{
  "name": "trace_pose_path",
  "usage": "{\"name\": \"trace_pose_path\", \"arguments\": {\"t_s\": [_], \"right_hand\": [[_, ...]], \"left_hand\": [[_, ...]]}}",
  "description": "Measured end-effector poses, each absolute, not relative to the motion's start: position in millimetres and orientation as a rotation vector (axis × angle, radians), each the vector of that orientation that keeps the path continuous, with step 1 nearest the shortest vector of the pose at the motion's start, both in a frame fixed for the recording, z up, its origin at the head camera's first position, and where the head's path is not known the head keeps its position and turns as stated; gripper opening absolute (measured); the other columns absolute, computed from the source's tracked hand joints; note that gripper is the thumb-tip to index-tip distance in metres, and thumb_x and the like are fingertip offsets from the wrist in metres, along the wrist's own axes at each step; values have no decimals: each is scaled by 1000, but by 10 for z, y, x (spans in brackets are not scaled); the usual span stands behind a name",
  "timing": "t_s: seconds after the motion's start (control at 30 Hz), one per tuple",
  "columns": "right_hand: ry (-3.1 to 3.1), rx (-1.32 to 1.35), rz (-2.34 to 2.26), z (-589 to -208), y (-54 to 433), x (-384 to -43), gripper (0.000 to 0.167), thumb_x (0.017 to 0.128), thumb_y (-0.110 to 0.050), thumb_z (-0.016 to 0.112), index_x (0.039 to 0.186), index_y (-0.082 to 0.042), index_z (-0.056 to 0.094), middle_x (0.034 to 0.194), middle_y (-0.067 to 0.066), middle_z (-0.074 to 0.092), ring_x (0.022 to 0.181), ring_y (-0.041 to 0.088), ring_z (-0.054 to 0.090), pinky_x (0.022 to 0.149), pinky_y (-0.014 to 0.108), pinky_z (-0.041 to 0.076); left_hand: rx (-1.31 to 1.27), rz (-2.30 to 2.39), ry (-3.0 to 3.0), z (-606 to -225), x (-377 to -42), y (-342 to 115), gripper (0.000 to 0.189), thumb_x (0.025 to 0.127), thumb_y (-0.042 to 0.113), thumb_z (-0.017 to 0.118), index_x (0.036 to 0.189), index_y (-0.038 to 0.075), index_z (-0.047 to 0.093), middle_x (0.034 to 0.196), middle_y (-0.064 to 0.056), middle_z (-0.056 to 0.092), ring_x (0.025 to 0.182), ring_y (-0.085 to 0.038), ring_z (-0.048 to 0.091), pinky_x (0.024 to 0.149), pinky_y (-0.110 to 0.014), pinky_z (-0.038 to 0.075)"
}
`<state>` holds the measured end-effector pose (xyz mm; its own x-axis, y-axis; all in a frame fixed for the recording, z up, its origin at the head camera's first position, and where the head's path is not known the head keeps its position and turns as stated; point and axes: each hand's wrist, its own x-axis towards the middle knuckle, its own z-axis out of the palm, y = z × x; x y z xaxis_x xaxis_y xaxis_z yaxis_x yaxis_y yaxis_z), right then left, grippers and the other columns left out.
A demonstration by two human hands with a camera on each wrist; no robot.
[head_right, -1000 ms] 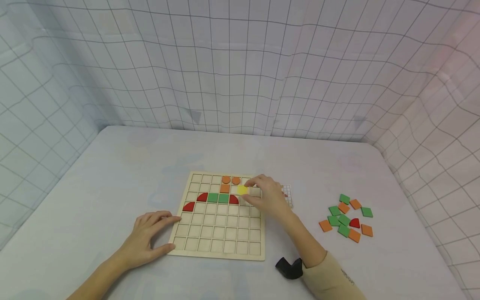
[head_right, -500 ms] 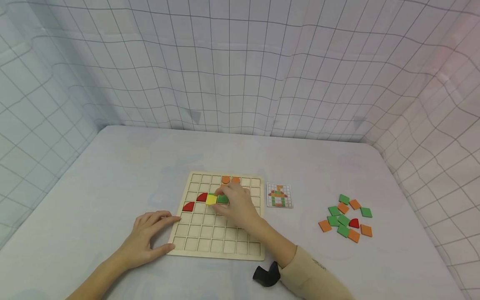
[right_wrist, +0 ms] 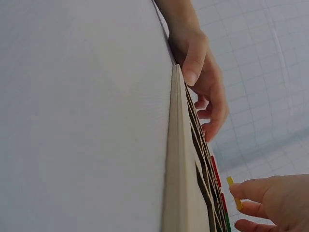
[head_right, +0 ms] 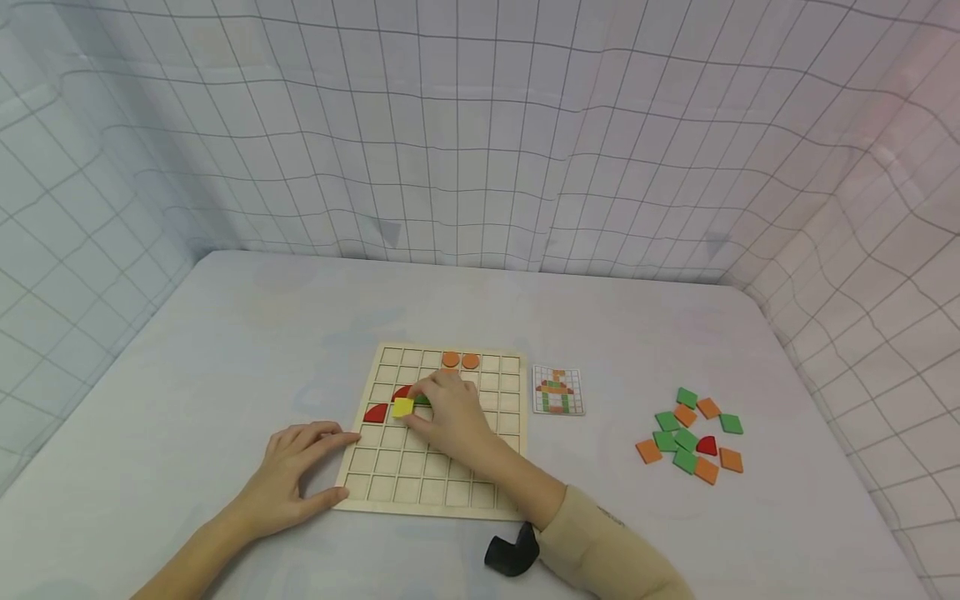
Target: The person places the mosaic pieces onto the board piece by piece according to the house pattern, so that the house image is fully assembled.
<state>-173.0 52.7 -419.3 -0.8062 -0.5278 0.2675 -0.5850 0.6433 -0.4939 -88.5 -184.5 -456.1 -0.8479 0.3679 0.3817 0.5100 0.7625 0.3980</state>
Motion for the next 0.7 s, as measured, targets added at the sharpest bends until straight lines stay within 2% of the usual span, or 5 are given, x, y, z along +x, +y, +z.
{"name": "trace_pose_path", "arguments": {"t_s": [0.13,0.7], "right_hand": [[-2754,949,833,-4234,498,-1733,25,77,-28,73,95,-12,66,99,2,57,98,18,50,79,37,41],[-2805,922,741,-4263,457,-1715,24,78,-31,71,95,-16,65,104,1,53,102,20,44,80,36,38]], "left_hand": [[-683,-721,-2678,-4564,-886,-1846,56,68,38,72,119,20,58,115,1,51,106,-19,39,88,-43,23],[-684,-728,-2675,-4581,-895,-1848,56,68,37,72,119,20,58,115,1,50,106,-20,39,88,-44,23]]}}
